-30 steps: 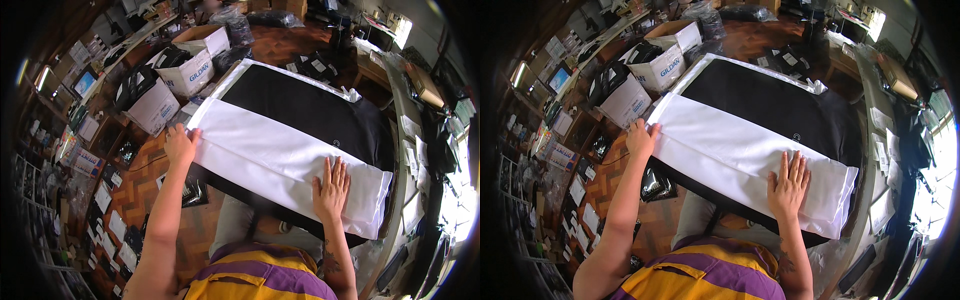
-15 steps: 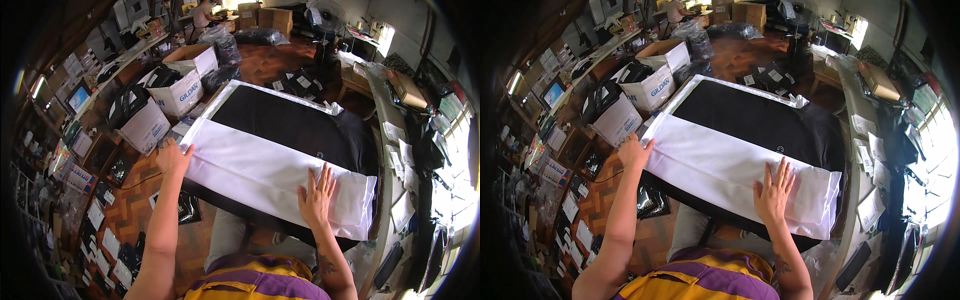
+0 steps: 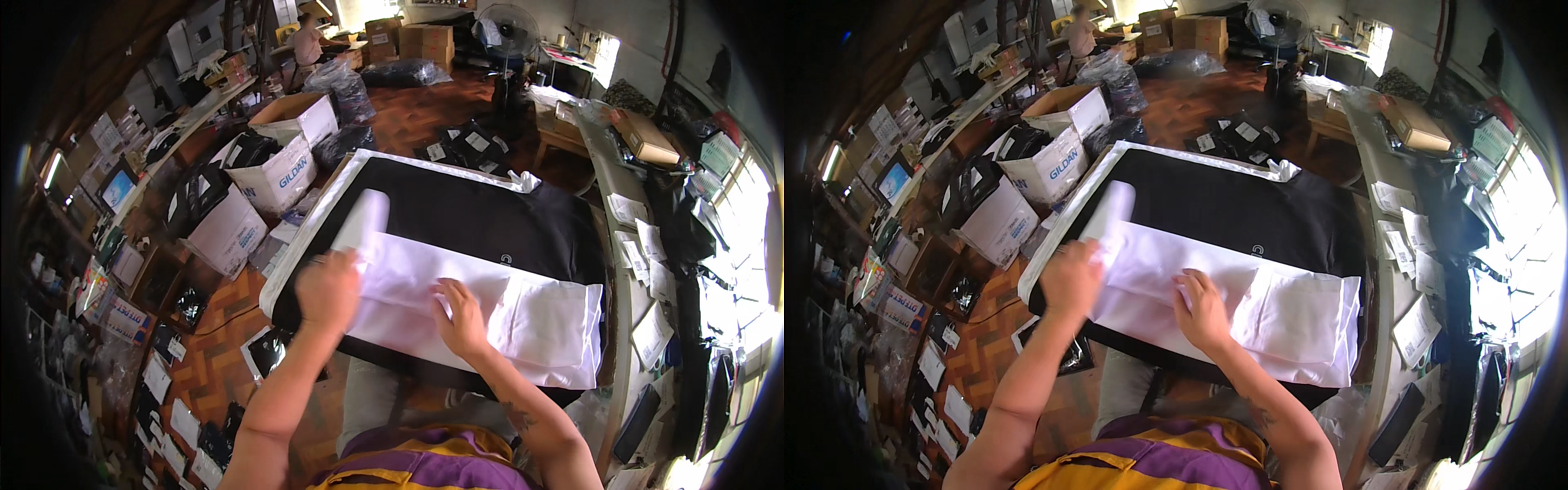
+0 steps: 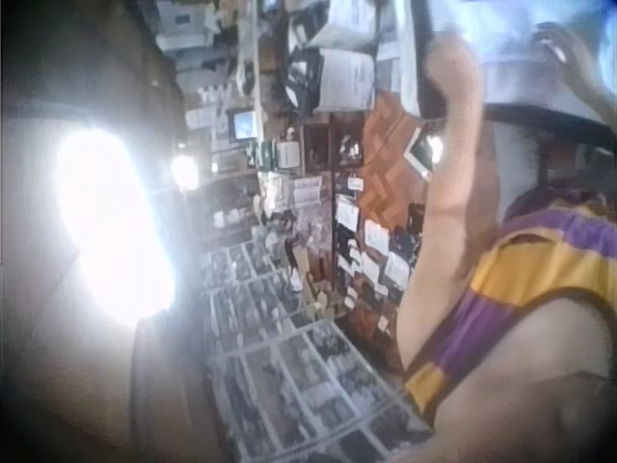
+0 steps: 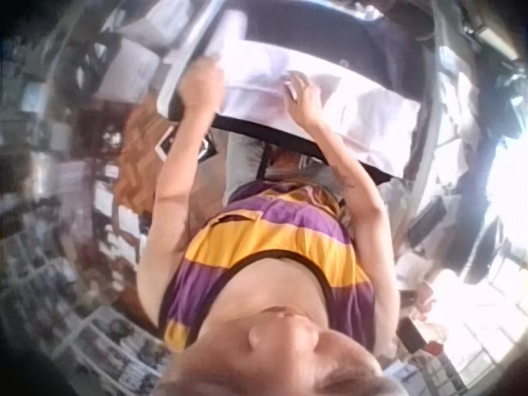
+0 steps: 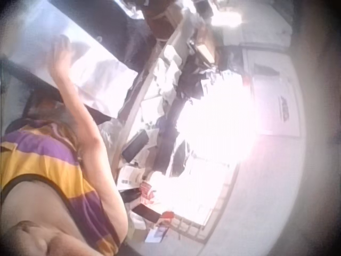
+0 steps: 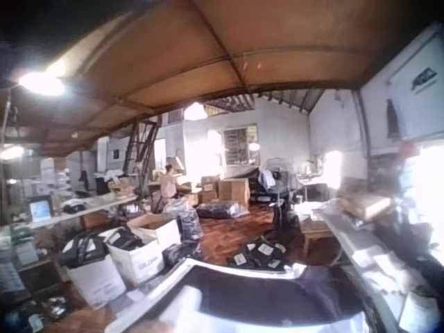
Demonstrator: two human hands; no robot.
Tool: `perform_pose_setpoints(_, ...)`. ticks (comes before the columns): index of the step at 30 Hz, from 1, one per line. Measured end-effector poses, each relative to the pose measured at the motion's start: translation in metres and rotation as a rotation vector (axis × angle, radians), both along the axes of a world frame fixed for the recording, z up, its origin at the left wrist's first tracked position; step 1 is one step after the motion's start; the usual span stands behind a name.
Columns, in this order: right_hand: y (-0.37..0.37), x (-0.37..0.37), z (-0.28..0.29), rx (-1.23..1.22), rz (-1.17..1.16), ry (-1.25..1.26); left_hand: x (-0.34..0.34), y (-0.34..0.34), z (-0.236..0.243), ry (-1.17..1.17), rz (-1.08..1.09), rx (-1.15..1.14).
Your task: The person folds several t-shirts individually and places each one into a clear plastic sleeve.
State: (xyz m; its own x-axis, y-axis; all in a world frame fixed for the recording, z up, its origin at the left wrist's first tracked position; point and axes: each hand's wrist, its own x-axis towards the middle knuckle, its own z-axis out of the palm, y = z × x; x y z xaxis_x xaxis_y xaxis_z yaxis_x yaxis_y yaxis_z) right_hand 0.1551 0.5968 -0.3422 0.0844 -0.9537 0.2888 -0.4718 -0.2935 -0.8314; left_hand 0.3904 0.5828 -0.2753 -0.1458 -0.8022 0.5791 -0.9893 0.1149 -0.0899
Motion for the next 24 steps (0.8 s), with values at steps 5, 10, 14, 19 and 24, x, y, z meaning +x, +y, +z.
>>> perform_pose_setpoints(5, -0.063, 0.045, -0.02, 0.898, 0.093, -1.063, -0.056, 0.046, 0.027, 0.124, -0.413, 0.353)
perform_pose_setpoints(10, -0.049, 0.064, -0.009, 0.73, 0.019, -0.942, -0.004, 0.011, 0.07, 0.572, -0.597, 0.29)
perform_pose_setpoints(14, -0.053, 0.059, -0.017, 0.775, 0.006, -0.963, 0.024, 0.003, 0.052, 0.434, -0.728, 0.52)
perform_pose_setpoints(19, -0.05, 0.064, -0.02, 0.756, -0.009, -0.91, 0.074, 0.037, -0.057, 0.318, -0.57, 0.411)
perform_pose_setpoints(24, -0.038, 0.067, -0.001, 0.369, -0.231, -0.174, 0.073, 0.044, -0.023, 0.338, -0.586, 0.588)
